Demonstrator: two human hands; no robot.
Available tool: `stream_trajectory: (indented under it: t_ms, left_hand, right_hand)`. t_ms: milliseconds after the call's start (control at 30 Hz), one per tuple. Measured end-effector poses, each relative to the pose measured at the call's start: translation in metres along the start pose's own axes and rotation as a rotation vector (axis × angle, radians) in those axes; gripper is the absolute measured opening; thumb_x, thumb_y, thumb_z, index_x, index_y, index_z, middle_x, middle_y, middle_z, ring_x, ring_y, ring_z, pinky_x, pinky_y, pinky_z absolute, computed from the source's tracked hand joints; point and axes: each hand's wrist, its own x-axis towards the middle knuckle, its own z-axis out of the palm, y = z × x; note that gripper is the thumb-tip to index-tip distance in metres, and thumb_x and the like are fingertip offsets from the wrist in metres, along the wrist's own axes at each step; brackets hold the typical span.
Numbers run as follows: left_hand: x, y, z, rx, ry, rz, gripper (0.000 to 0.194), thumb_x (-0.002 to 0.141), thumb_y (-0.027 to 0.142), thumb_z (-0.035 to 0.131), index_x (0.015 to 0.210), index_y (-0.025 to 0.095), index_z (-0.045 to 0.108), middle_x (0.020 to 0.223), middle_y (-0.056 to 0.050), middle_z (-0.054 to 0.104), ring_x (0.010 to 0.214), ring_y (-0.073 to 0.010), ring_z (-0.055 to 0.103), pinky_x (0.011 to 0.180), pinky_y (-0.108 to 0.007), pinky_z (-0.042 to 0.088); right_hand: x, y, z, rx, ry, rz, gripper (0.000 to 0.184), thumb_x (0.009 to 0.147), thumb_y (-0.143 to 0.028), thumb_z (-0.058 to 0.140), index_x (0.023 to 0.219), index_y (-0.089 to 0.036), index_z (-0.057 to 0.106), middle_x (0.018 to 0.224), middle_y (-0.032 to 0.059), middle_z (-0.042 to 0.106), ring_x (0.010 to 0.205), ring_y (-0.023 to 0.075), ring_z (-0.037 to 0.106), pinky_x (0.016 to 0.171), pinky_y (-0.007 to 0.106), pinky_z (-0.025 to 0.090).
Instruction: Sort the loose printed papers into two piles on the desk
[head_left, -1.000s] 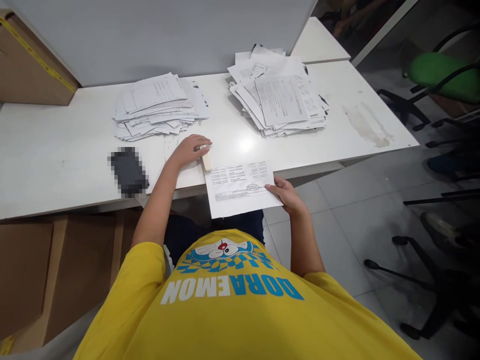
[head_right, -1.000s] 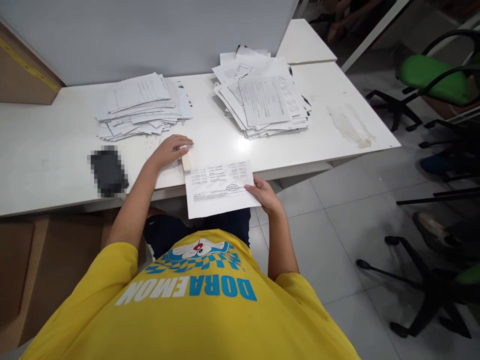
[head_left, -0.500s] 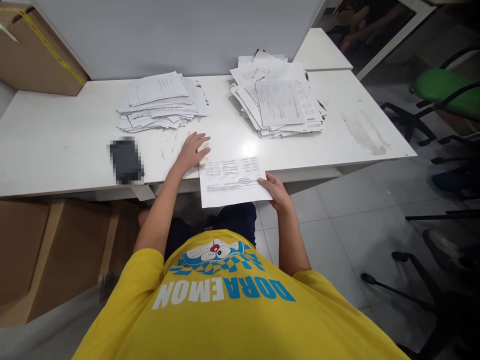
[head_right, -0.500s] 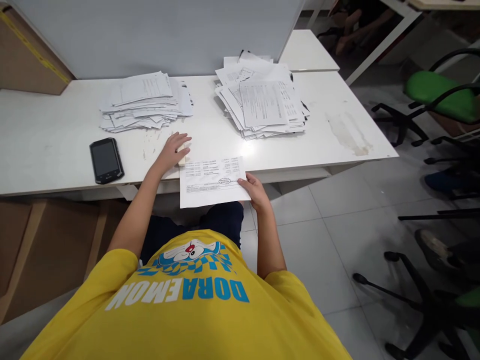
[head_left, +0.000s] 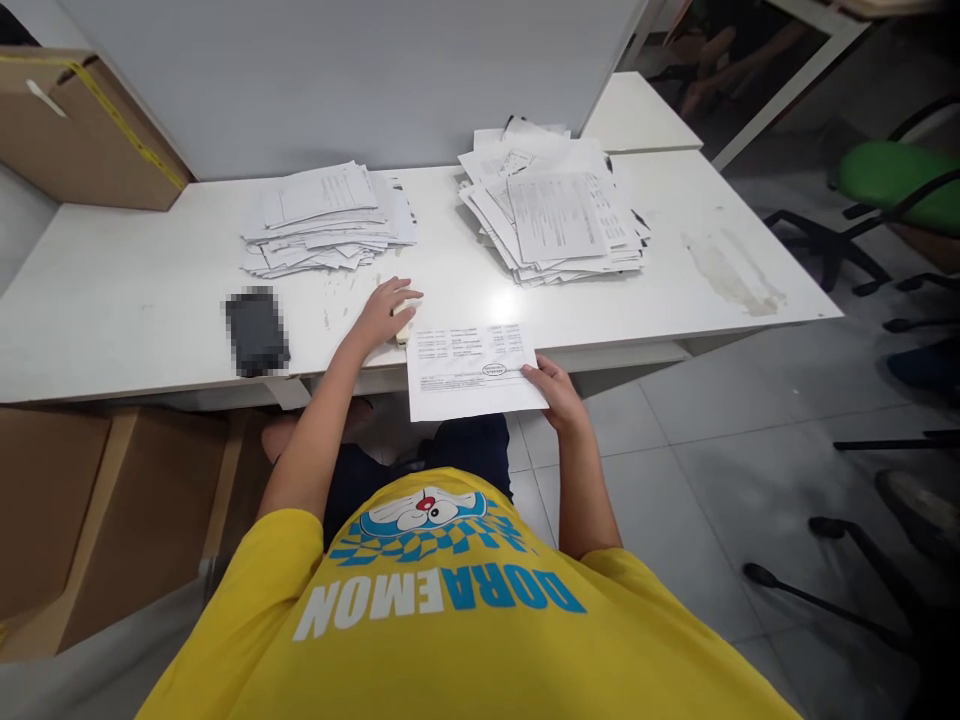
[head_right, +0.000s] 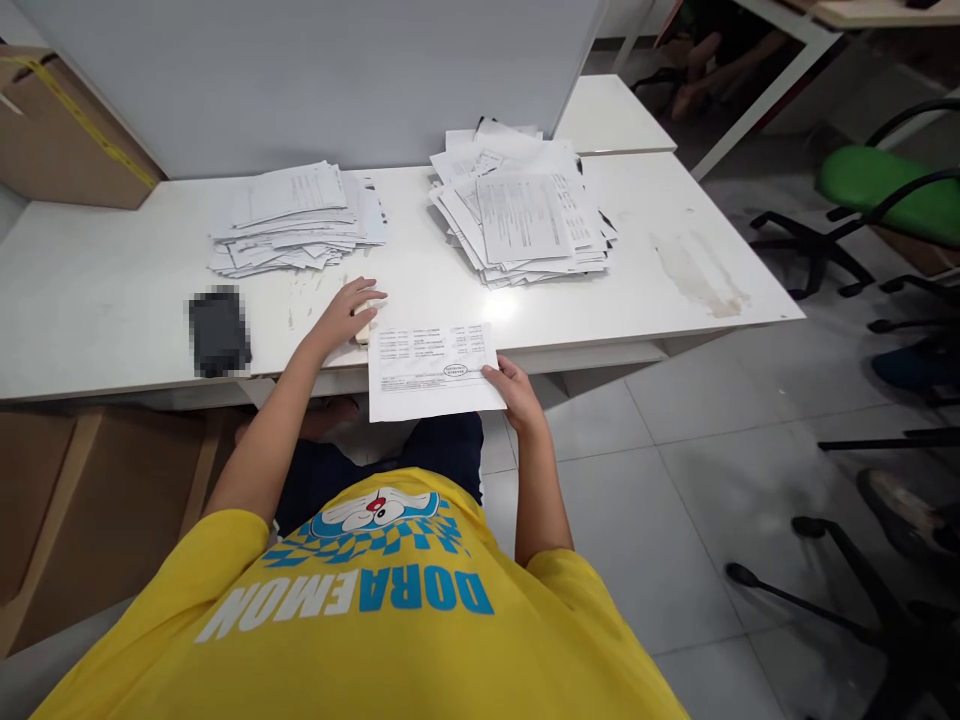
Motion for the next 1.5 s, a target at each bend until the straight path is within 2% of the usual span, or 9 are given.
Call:
stream_trajectory:
  t_ms: [267, 533, 700, 833, 1033, 1267, 1500]
  left_hand:
    - [0.004, -0.005, 0.004, -0.046, 0.023, 0.009, 0.039, 0.094, 0.044, 0.049, 0.126, 0.029, 0.065, 0.154, -0.006, 0.047, 0.15, -0.0303, 0.033, 0.123, -0.05, 0.03]
    - [-0.001, 0.002, 0.003, -0.104, 0.046, -0.013, 0.038, 0.095, 0.044, 0.049, 0.126, 0.029, 0.065, 0.155, -0.005, 0.047, 0.145, -0.029, 0.04, 0.12, -0.047, 0.035]
    - [0.002, 0.0, 0.004, -0.115, 0.035, -0.028, 0.04, 0.093, 0.046, 0.05, 0.125, 0.029, 0.067, 0.154, -0.006, 0.048, 0.144, -0.0316, 0.041, 0.117, -0.05, 0.039]
    - [0.004, -0.004, 0.007, -0.101, 0.055, -0.013, 0.038, 0.091, 0.044, 0.051, 0.122, 0.03, 0.068, 0.151, -0.005, 0.051, 0.143, -0.0301, 0.043, 0.12, -0.05, 0.035]
    - [-0.001, 0.004, 0.003, -0.092, 0.048, -0.024, 0.038, 0.094, 0.044, 0.049, 0.125, 0.03, 0.066, 0.151, -0.005, 0.051, 0.142, -0.0301, 0.044, 0.119, -0.049, 0.038]
    - [-0.003, 0.008, 0.002, -0.086, 0.045, -0.037, 0.038, 0.095, 0.042, 0.048, 0.126, 0.028, 0.065, 0.151, -0.005, 0.05, 0.141, -0.0293, 0.045, 0.119, -0.047, 0.038]
    - [-0.004, 0.007, 0.002, -0.098, 0.045, -0.033, 0.037, 0.096, 0.042, 0.047, 0.126, 0.029, 0.065, 0.151, -0.004, 0.05, 0.142, -0.028, 0.044, 0.121, -0.047, 0.035]
  right_hand:
    - [-0.002, -0.003, 0.005, -0.033, -0.014, -0.01, 0.056, 0.072, -0.059, 0.075, 0.117, -0.027, 0.068, 0.118, 0.0072, 0.073, 0.109, 0.0314, 0.068, 0.094, 0.049, 0.055]
    - [-0.003, -0.012, 0.008, -0.088, -0.01, -0.061, 0.049, 0.072, -0.061, 0.075, 0.105, -0.026, 0.068, 0.111, 0.0065, 0.075, 0.11, 0.0306, 0.067, 0.097, 0.047, 0.053]
    - [-0.003, -0.017, 0.009, -0.084, -0.004, -0.059, 0.051, 0.071, -0.06, 0.077, 0.107, -0.025, 0.068, 0.113, 0.0071, 0.075, 0.11, 0.0307, 0.067, 0.099, 0.047, 0.053]
    - [-0.001, -0.012, 0.005, -0.099, -0.004, -0.067, 0.053, 0.071, -0.061, 0.075, 0.11, -0.025, 0.068, 0.114, 0.0076, 0.075, 0.11, 0.031, 0.067, 0.097, 0.046, 0.054]
    - [0.002, -0.001, 0.001, -0.1, -0.02, -0.057, 0.05, 0.073, -0.06, 0.074, 0.109, -0.026, 0.068, 0.112, 0.0064, 0.075, 0.109, 0.0311, 0.068, 0.096, 0.047, 0.053]
    - [0.004, 0.008, 0.015, 0.009, 0.03, -0.022, 0.049, 0.069, -0.058, 0.077, 0.105, -0.027, 0.068, 0.109, 0.0061, 0.076, 0.111, 0.0319, 0.067, 0.097, 0.048, 0.053]
    - [0.002, 0.004, 0.028, 0.092, 0.046, 0.025, 0.05, 0.065, -0.056, 0.082, 0.103, -0.025, 0.069, 0.107, 0.0071, 0.076, 0.108, 0.0329, 0.069, 0.095, 0.048, 0.054]
